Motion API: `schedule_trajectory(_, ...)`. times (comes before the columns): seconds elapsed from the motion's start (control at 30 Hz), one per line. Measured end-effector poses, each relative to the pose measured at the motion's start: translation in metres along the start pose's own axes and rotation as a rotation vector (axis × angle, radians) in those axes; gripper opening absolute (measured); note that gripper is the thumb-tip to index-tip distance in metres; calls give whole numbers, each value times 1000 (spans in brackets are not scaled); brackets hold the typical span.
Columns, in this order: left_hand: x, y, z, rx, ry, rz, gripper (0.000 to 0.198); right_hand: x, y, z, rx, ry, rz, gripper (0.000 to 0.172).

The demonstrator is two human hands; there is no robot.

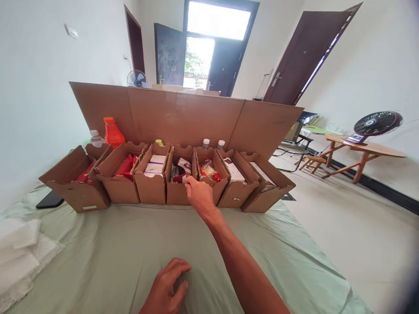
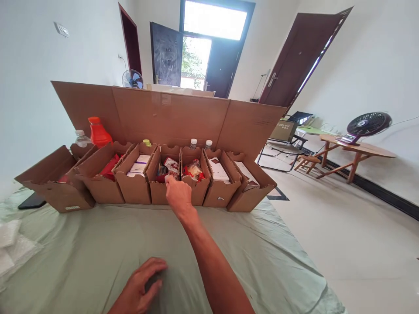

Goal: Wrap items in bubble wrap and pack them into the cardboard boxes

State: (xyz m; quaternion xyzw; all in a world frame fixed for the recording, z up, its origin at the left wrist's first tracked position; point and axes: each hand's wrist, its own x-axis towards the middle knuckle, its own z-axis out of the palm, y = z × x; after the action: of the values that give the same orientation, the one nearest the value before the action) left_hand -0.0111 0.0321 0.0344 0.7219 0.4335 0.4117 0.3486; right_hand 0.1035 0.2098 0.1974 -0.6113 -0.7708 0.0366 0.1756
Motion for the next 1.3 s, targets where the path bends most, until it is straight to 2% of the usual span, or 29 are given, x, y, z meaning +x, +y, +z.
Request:
schedule_trajectory(0.07,-16,-5,-14,8,24,1,25,-13,1,2,-1,9,-7,23)
schedule_trajectory(0.13,-29,-11,-28,10,72,-14,23,-40,5,2,11,11,-29,22)
schedule_trajectory(0.23,-46,-24,-46,2,172,-71,26,-101,16,-5,48,12,-81,22)
schedule_trajectory(0.3,-55,-32,-52,-3,240,-141,28,-144,32,-15,139,58,-145,25)
schedule_trajectory(0.4,-61,-36,-49,-34,316,-251,36,-196,68,-36,316,139,-159,27)
schedule_trajectory(0.5,-55,-26,-37,-75,374,-328,53,-224,111,-58,391,268,-10,23)
schedule_trajectory(0.57,-47,-14,-29,-96,364,-352,64,-239,137,-63,442,322,76,39)
schedule_trajectory(0.63,-37,-1,-24,-121,333,-362,73,-255,155,-56,483,233,121,61)
schedule_trajectory(0.67,-31,4,-22,-135,320,-364,75,-263,160,-48,491,158,130,67)
schedule_trajectory(0.77,-15,14,-19,-167,279,-342,80,-280,160,-13,462,22,156,62)
schedule_trajectory(0.83,-6,15,-15,-182,251,-323,84,-278,149,11,437,39,176,52)
schedule_trajectory(0.9,-2,13,-11,-193,248,-319,85,-264,136,26,418,71,192,43)
schedule_trajectory(1.03,0,6,-8,-178,370,-336,82,-209,119,33,512,120,123,34)
schedule_trajectory(1.17,12,1,-20,-170,457,-370,81,-149,112,39,643,71,64,33)
schedule_trajectory(1.3,34,-7,-30,-145,496,-400,81,-115,104,54,670,74,79,39)
